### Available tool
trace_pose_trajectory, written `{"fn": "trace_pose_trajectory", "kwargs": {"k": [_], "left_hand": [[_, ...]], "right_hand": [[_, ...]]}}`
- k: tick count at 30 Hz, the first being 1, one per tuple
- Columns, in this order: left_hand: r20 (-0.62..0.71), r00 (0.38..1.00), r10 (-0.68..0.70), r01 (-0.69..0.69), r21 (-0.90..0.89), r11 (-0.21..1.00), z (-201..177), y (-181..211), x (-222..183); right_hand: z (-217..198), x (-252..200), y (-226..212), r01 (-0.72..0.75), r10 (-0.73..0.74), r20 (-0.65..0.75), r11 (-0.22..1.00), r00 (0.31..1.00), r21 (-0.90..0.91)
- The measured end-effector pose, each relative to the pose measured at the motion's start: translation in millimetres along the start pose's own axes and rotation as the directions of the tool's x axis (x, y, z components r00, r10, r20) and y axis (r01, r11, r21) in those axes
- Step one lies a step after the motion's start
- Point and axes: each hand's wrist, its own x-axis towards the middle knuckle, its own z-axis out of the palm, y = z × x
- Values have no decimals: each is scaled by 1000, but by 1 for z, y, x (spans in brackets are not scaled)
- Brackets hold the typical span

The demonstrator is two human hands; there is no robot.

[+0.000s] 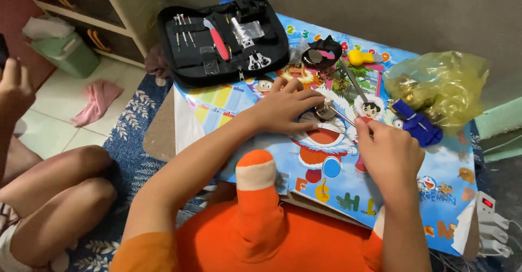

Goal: Repairing or adjusting a metal watch strap using tools from a specialized repair kit.

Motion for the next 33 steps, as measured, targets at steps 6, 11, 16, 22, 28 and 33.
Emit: {"fn": "trace_pose_trajectory", "kwargs": {"k": [6,11,16,22,28,33], "left_hand": [[10,998,-57,57,-82,995,-3,-5,4],[45,995,-93,98,-127,987,3,-12,3],[81,993,-84,95,-147,985,-5,-5,3],[75,996,-43,53,-135,989,-9,-4,2],[58,997,-49,58,-158,986,-3,-6,3],[21,998,-51,53,-110,993,0,-6,4]], "right_hand": [[-10,-3,-2,-25,51,-93,964,994,263],[-10,-2,-3,-138,108,135,961,985,242],[-10,3,4,-162,124,171,959,977,231],[-9,7,3,-203,164,164,944,973,262],[-6,12,2,-186,142,293,974,946,129],[-11,8,5,-221,171,193,934,966,280]]}}
